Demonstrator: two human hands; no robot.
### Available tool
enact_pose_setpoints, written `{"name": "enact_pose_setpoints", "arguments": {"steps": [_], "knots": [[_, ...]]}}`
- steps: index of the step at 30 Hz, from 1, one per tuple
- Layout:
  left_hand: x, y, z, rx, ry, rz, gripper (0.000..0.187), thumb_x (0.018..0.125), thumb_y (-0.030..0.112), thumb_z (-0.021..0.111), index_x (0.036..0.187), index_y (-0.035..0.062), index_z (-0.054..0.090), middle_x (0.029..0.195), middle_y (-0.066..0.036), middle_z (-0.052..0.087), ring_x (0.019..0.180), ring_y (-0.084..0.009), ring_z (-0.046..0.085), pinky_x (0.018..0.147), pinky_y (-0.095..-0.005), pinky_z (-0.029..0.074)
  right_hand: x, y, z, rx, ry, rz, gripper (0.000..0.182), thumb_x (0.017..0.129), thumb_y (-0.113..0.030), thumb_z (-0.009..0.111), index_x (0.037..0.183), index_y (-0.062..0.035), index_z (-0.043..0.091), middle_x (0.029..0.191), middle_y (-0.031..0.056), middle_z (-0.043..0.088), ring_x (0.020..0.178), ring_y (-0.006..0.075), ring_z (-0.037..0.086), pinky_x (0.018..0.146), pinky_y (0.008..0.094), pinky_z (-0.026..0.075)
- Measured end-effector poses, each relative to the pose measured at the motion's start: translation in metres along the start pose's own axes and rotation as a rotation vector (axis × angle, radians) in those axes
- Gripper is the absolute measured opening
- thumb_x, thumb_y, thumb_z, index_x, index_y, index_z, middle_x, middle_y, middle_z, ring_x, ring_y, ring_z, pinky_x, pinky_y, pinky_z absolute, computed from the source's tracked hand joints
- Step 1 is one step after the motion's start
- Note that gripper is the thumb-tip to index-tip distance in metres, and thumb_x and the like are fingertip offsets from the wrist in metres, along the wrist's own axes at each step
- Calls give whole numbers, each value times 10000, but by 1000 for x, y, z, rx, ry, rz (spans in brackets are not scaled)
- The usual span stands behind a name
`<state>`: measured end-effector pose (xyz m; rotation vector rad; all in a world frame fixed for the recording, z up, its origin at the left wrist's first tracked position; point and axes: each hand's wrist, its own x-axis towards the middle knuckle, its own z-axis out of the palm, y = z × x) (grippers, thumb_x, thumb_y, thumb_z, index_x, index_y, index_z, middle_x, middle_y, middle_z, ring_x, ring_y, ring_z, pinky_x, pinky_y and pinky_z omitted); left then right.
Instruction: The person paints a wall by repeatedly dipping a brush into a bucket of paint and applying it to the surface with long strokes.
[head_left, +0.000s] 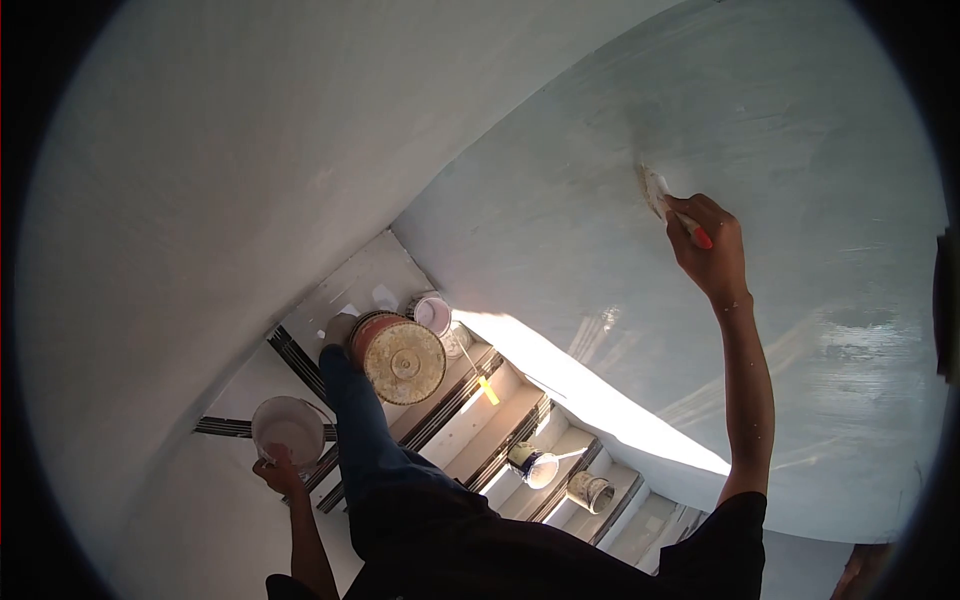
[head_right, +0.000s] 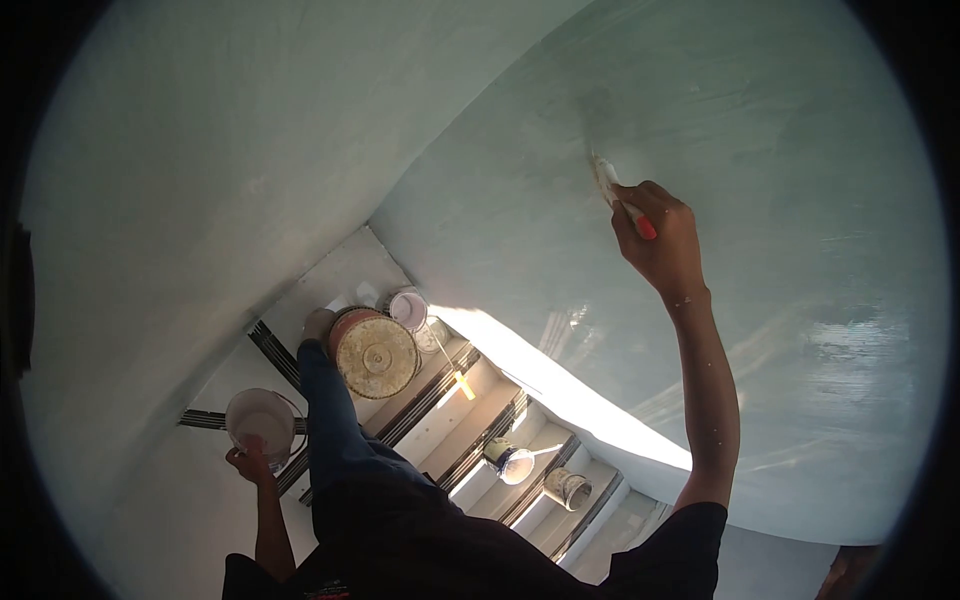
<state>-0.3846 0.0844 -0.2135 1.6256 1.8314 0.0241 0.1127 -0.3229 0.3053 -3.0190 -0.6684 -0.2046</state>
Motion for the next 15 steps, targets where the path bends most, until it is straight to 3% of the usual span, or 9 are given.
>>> {"name": "enact_pose_setpoints", "arguments": {"steps": [3,7,11,15], "knots": [[0,-16,-6,-33,-9,-98,709,758,414,848,1241,46,481,1147,-233,661,1010,-396,684,833,-469,579,-15,-13,36,78,-20,-43,231,822,-12,693,1044,-21,752,881,139,706,711,301,676,667,375,535],[1,-36,-13,-61,8,-179,726,756,453,857,1228,38,493,1136,-231,665,998,-381,684,835,-468,574,-38,4,156,127,-310,1,227,837,-64,688,1052,-27,752,921,158,711,809,342,682,758,402,548],[9,-68,-21,-2,31,-199,733,743,475,856,1211,33,505,1117,-241,655,979,-379,678,810,-464,567,-50,57,258,62,-298,31,201,853,-121,642,1006,-44,748,925,171,705,853,371,674,799,438,552],[17,-96,-31,53,106,-137,697,768,474,833,1197,36,499,1103,-240,654,957,-391,679,803,-465,567,-40,64,219,47,-278,28,158,846,-140,620,924,-66,737,910,170,704,861,374,677,796,463,550]]}}
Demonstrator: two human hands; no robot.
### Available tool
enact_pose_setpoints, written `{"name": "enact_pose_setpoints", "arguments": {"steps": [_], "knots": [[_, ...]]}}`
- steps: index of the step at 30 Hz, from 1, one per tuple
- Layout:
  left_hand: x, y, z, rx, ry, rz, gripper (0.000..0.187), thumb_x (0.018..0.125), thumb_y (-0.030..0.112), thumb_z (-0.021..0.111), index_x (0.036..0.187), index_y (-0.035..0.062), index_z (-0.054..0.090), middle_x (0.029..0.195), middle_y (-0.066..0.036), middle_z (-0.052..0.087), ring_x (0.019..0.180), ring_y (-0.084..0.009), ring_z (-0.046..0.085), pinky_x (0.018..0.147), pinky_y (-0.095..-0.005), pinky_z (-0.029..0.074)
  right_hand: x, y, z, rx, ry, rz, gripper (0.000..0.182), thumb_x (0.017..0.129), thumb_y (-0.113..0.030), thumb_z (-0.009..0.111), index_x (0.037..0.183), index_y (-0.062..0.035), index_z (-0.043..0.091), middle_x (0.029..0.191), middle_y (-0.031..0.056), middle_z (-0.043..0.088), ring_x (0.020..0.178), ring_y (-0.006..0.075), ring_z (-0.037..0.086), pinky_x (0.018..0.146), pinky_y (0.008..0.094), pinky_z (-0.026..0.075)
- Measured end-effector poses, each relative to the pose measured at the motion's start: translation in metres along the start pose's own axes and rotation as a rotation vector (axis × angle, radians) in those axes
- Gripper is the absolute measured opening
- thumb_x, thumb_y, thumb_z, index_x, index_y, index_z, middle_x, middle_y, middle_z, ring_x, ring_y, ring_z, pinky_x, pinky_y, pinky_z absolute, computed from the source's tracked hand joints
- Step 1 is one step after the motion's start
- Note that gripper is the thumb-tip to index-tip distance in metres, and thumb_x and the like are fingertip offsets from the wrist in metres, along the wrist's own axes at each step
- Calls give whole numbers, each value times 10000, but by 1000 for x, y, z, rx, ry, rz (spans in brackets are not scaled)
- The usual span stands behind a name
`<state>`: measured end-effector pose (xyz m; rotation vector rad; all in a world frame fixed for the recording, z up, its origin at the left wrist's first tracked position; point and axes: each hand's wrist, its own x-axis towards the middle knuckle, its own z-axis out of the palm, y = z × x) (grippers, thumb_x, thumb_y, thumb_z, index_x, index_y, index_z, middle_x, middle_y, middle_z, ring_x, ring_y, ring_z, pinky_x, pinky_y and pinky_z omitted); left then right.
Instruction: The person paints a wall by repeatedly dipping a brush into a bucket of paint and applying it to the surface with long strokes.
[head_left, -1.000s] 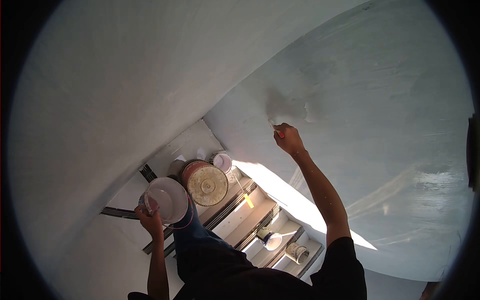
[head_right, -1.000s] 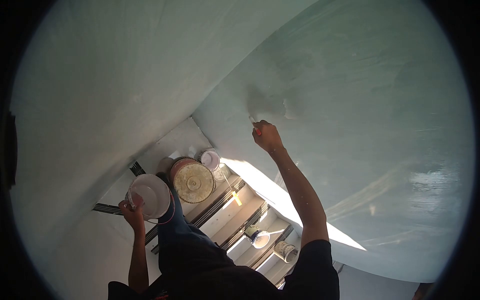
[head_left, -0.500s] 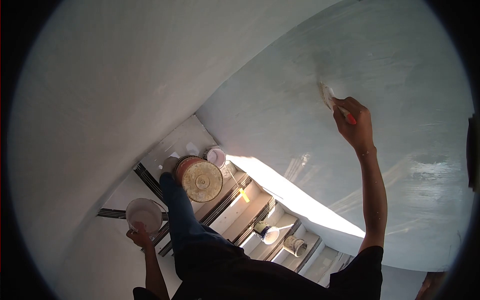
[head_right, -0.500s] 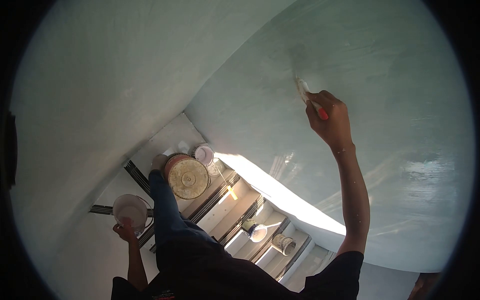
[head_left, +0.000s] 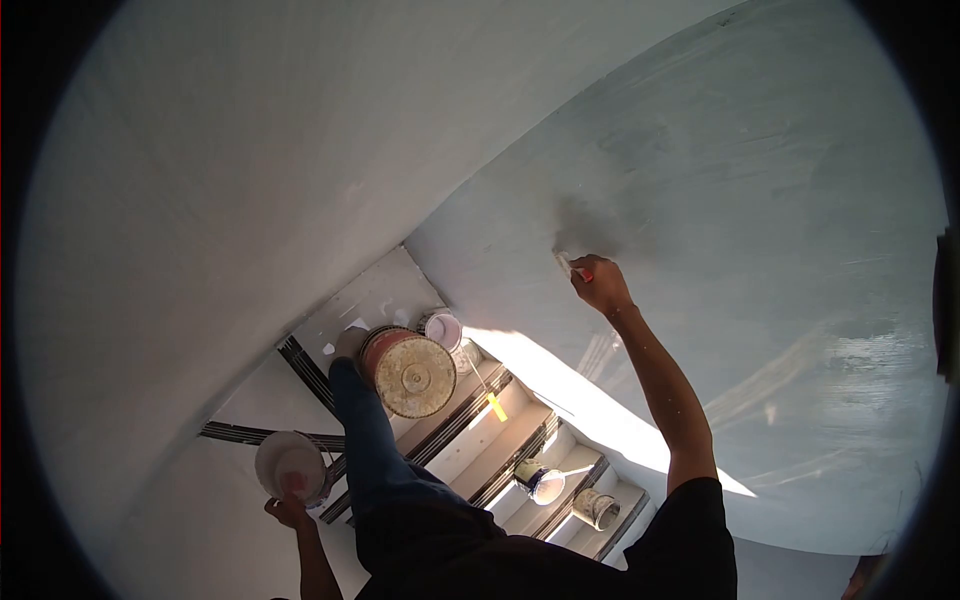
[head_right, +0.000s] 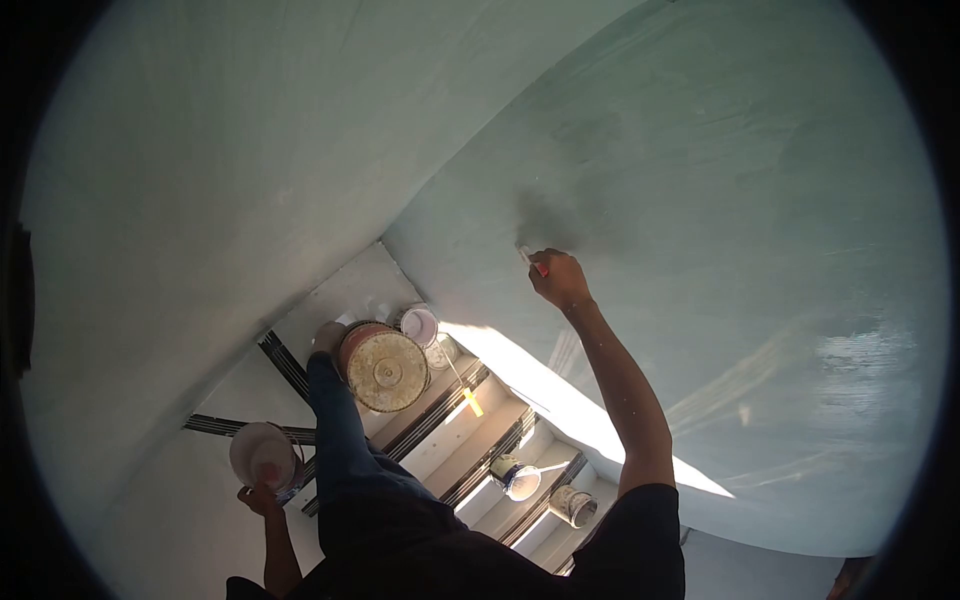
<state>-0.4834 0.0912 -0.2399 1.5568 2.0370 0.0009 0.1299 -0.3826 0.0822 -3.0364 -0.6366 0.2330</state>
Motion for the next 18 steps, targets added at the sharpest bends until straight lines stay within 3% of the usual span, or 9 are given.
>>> {"name": "enact_pose_setpoints", "arguments": {"steps": [3,5,11,14,17,18], "knots": [[-8,6,-9,-10,-33,-2,655,793,458,814,1185,40,496,1105,-244,656,965,-401,681,802,-475,569,-13,-16,-94,37,68,9,216,821,-110,687,1014,-70,774,1011,148,741,900,343,704,813,407,567],[-3,8,-6,-12,-47,21,635,806,450,805,1182,44,495,1111,-249,658,977,-406,683,801,-483,573,-21,-24,-161,39,116,34,202,826,-98,719,1016,-54,772,988,141,749,849,332,711,755,373,570],[2,16,2,-35,-83,99,649,816,476,797,1197,47,492,1131,-262,660,989,-421,688,801,-489,587,-42,-69,-322,-18,277,59,183,873,-25,671,1034,19,746,916,134,755,778,226,724,713,316,558],[-9,28,0,-44,-84,70,569,806,349,770,1191,38,490,1098,-254,656,967,-418,685,793,-488,577,-53,-94,-320,-61,340,4,181,861,-14,675,1022,18,749,910,146,753,782,236,731,714,317,563],[0,10,12,2,-47,82,465,773,207,688,1156,26,498,1048,-247,647,906,-406,686,764,-471,568,-52,-89,-229,170,243,28,179,837,-29,697,1001,9,757,934,159,750,796,265,732,722,330,559],[2,3,11,-15,-46,90,439,757,179,672,1128,24,497,1019,-234,637,857,-390,678,730,-458,562,-50,-77,-183,191,180,-32,179,864,-34,700,1029,12,752,939,143,745,799,233,718,727,321,552]]}}
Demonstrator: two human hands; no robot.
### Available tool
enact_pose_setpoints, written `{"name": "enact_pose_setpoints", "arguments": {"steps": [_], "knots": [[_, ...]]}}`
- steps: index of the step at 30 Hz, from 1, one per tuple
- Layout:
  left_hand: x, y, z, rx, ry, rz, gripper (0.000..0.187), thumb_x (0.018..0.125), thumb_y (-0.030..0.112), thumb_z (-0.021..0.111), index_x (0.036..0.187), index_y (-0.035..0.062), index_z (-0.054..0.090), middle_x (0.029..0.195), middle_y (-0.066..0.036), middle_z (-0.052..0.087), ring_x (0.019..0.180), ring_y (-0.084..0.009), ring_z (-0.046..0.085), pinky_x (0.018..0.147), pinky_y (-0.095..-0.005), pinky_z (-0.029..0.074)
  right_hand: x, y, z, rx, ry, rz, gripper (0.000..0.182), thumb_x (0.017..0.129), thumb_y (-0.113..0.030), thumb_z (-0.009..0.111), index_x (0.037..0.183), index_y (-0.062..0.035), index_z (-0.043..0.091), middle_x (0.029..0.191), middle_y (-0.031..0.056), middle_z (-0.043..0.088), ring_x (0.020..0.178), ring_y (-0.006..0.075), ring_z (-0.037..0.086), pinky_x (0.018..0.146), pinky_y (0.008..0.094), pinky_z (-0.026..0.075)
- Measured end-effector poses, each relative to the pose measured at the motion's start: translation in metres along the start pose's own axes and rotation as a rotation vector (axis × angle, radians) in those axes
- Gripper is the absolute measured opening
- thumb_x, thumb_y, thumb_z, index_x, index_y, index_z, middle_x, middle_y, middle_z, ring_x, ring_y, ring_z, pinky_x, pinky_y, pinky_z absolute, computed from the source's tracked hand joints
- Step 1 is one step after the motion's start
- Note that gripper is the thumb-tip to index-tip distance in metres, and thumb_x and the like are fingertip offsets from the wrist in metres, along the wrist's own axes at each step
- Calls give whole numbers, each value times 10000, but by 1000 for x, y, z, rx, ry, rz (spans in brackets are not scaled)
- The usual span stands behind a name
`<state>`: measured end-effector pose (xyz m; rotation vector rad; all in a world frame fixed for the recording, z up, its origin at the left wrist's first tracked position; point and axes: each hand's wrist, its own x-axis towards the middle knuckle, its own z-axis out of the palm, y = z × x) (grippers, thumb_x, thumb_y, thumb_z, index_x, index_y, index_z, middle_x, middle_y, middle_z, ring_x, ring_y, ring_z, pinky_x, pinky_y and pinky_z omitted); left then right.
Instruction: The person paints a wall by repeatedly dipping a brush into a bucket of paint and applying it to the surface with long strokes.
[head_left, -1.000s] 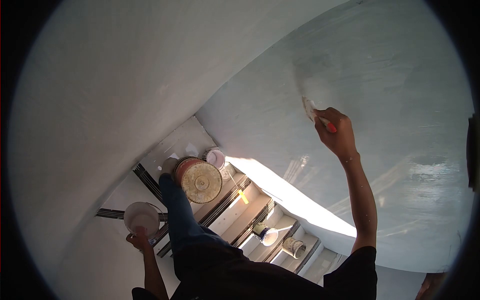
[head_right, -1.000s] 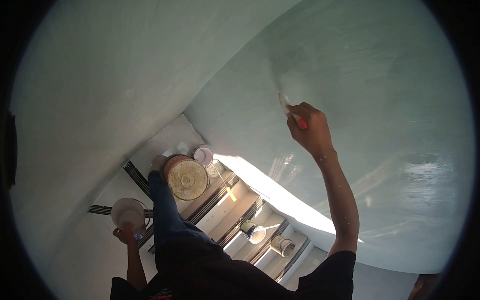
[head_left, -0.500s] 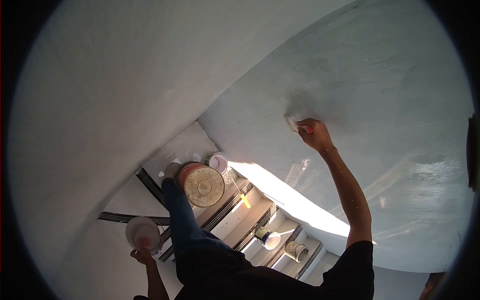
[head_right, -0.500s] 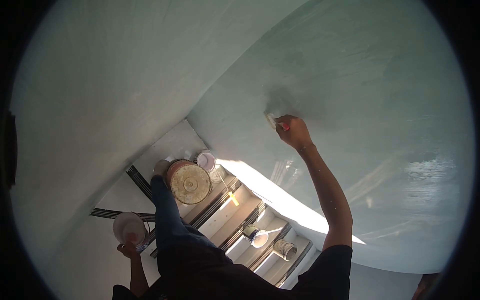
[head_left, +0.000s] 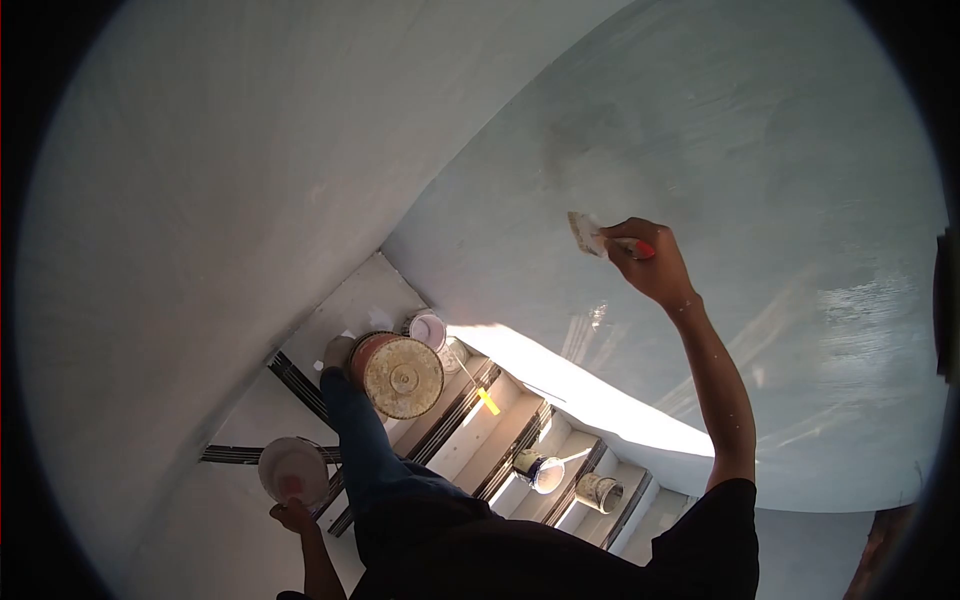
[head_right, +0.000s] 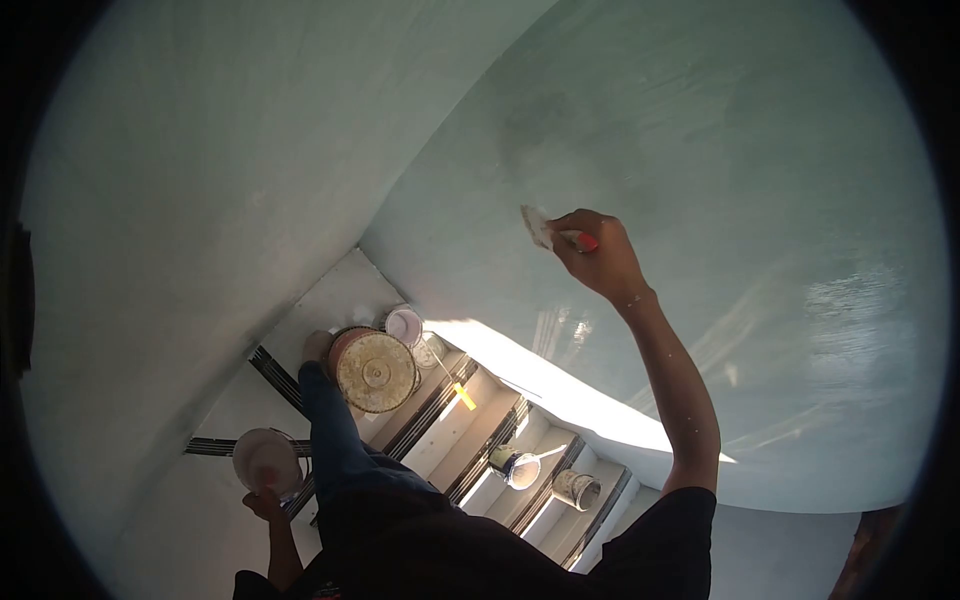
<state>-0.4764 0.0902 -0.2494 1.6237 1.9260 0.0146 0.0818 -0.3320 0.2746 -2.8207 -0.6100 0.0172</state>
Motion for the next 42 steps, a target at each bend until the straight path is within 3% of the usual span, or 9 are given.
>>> {"name": "enact_pose_setpoints", "arguments": {"steps": [3,7,15,20,24,28,31,39,42], "knots": [[-3,5,1,-82,-19,-34,379,720,116,650,1048,20,488,944,-197,606,727,-342,646,634,-417,541,-18,60,122,-29,-166,74,205,834,-99,702,1016,-26,762,977,169,734,889,364,701,837,394,557],[-16,25,-22,-178,-100,-148,361,700,112,692,963,21,461,883,-150,552,623,-277,579,532,-381,498,-31,134,183,-96,-163,113,206,825,-123,693,1001,-52,773,997,167,738,918,365,699,842,412,560],[-4,4,-24,-35,-149,23,745,872,636,684,1037,-75,539,943,-205,674,797,-315,690,678,-413,575,-20,74,13,-227,-34,61,197,807,-117,697,980,-72,780,946,120,752,843,308,722,762,377,577],[-3,3,-28,-64,-178,42,744,865,617,692,1111,-75,570,932,-187,708,865,-306,708,735,-422,586,-21,12,-65,-161,163,43,177,832,-18,707,999,-7,763,899,123,739,750,249,711,696,329,551],[15,-26,-19,35,-104,180,701,838,582,743,1060,-63,579,883,-190,699,733,-274,699,631,-381,581,-32,30,43,-17,50,3,177,823,-42,697,990,-31,756,912,123,716,765,311,696,718,381,561],[2,-2,-32,-62,-234,-94,614,783,479,826,978,-34,552,810,-184,660,552,-231,637,429,-350,506,-52,100,208,-34,-152,34,188,850,-141,659,995,-65,752,994,126,715,828,341,705,797,422,587],[8,1,-43,-116,-287,-130,633,738,460,868,942,-30,523,720,-162,618,473,-211,591,353,-339,455,-54,130,244,-179,-146,77,165,847,-120,680,984,-82,762,961,126,723,831,338,706,759,417,580],[-3,18,-35,-57,-269,-47,608,837,525,770,877,2,463,740,-129,576,522,-198,572,416,-335,469,-46,85,16,-195,12,45,164,819,-93,723,973,-110,774,918,73,736,785,291,708,720,371,569],[9,15,-22,-111,-241,58,730,774,620,799,907,-41,520,700,-155,603,479,-226,591,393,-344,477,-45,44,-80,-209,129,20,169,833,-35,717,994,-41,768,882,96,728,716,250,701,647,339,542]]}}
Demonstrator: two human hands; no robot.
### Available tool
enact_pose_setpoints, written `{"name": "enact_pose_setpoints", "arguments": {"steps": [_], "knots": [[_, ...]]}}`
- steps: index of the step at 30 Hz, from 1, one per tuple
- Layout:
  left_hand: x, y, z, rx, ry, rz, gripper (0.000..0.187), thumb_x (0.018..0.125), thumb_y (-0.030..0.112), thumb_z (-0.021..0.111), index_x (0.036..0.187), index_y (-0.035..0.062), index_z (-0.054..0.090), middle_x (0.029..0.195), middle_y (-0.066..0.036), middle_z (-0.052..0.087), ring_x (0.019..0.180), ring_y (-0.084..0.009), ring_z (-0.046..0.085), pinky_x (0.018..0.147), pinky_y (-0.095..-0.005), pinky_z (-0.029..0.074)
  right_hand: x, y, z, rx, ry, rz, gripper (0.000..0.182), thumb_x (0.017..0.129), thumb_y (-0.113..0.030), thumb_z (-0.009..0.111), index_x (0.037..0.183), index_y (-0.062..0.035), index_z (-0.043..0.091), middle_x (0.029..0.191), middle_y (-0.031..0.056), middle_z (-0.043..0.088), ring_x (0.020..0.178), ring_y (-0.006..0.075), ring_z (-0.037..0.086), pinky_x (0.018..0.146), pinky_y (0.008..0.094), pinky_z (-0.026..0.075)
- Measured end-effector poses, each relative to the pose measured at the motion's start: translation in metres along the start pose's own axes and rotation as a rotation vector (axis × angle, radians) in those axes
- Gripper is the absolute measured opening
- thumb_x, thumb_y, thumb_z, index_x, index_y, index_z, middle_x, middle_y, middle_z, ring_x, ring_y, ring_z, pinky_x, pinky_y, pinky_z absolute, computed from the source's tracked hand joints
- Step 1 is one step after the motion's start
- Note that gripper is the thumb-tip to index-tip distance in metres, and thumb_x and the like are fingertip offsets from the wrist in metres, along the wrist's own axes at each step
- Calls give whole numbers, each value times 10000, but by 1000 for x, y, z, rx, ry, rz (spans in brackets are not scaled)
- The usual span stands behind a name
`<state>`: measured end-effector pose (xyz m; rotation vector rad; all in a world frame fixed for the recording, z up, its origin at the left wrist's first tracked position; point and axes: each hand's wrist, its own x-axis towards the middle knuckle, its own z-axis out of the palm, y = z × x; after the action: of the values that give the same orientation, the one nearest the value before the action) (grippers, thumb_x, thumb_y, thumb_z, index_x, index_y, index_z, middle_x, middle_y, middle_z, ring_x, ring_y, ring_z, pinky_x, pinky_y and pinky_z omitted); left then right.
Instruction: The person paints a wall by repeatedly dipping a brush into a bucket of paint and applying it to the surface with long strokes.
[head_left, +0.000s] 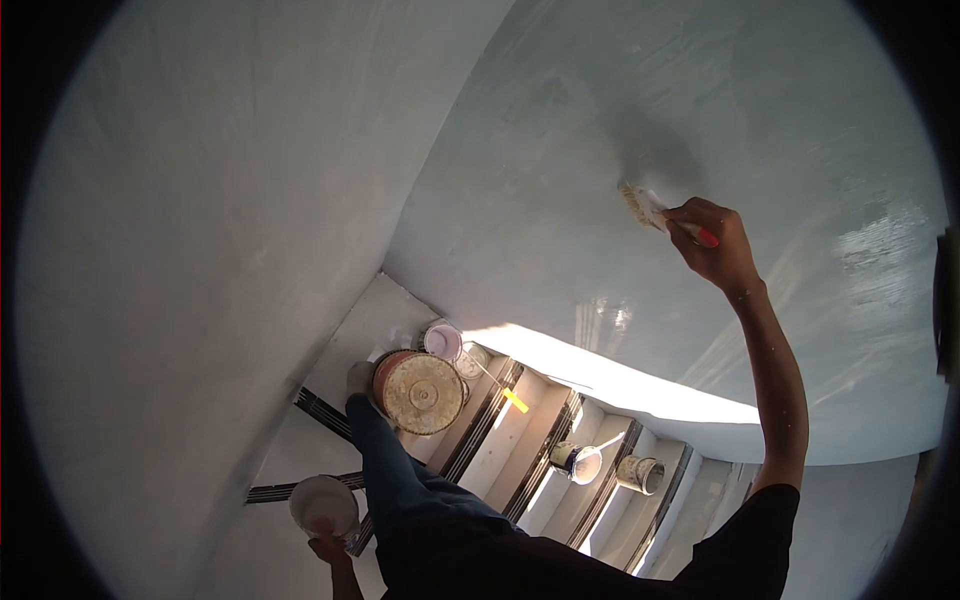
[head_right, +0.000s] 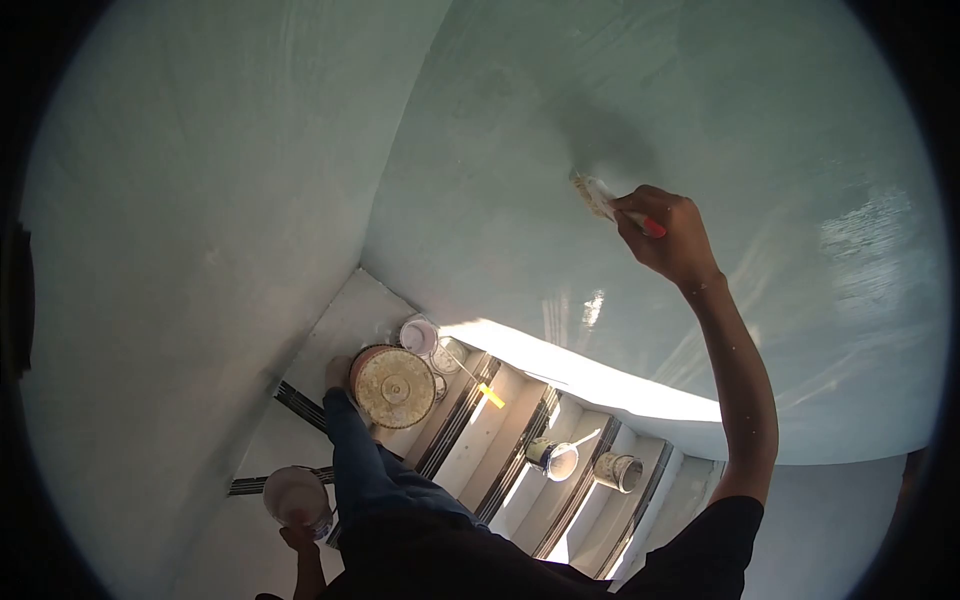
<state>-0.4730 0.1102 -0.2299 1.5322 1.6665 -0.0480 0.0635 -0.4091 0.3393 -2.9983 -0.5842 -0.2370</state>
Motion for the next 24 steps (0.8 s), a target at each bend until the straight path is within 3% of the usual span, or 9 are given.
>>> {"name": "enact_pose_setpoints", "arguments": {"steps": [3,6,9,12,16,21,24], "knots": [[9,2,7,134,25,23,761,779,668,772,912,-40,526,705,-156,608,476,-236,587,405,-353,483,2,-33,-56,-85,143,-9,168,843,27,698,993,-28,751,839,92,707,653,217,678,599,319,518],[17,-5,8,174,-10,49,632,793,519,799,918,-28,509,699,-148,601,472,-252,583,398,-355,477,-12,-51,-32,-47,206,-47,177,828,23,704,988,-41,745,821,85,695,634,213,683,569,338,524],[14,-15,2,93,-86,46,459,761,293,790,918,-11,484,697,-145,590,468,-265,579,391,-359,470,-39,-45,74,172,-36,6,183,815,5,730,992,-42,749,879,113,711,692,265,701,635,340,558],[0,2,0,57,26,-64,377,706,142,742,910,-2,459,686,-147,574,457,-251,571,374,-350,454,-77,-15,224,218,-224,53,163,832,-65,695,985,-62,753,909,116,711,767,306,705,719,400,580],[-12,21,-20,-22,28,-72,404,708,144,762,910,-4,445,650,-122,529,426,-213,533,359,-345,433,-110,49,339,3,-264,100,166,848,-112,674,993,-96,753,924,106,704,800,338,704,749,429,581],[-7,11,-36,31,30,-86,469,717,258,811,881,-14,466,726,-161,578,525,-245,598,393,-358,464,-100,62,235,21,-211,51,149,856,-148,680,987,-115,744,900,71,706,755,299,700,699,413,579],[17,-19,-27,134,83,-43,564,713,383,842,862,-32,490,769,-179,600,586,-260,625,417,-368,488,-96,50,133,-45,-69,-19,157,826,-78,731,981,-96,747,872,55,715,694,261,700,616,356,567]]}}
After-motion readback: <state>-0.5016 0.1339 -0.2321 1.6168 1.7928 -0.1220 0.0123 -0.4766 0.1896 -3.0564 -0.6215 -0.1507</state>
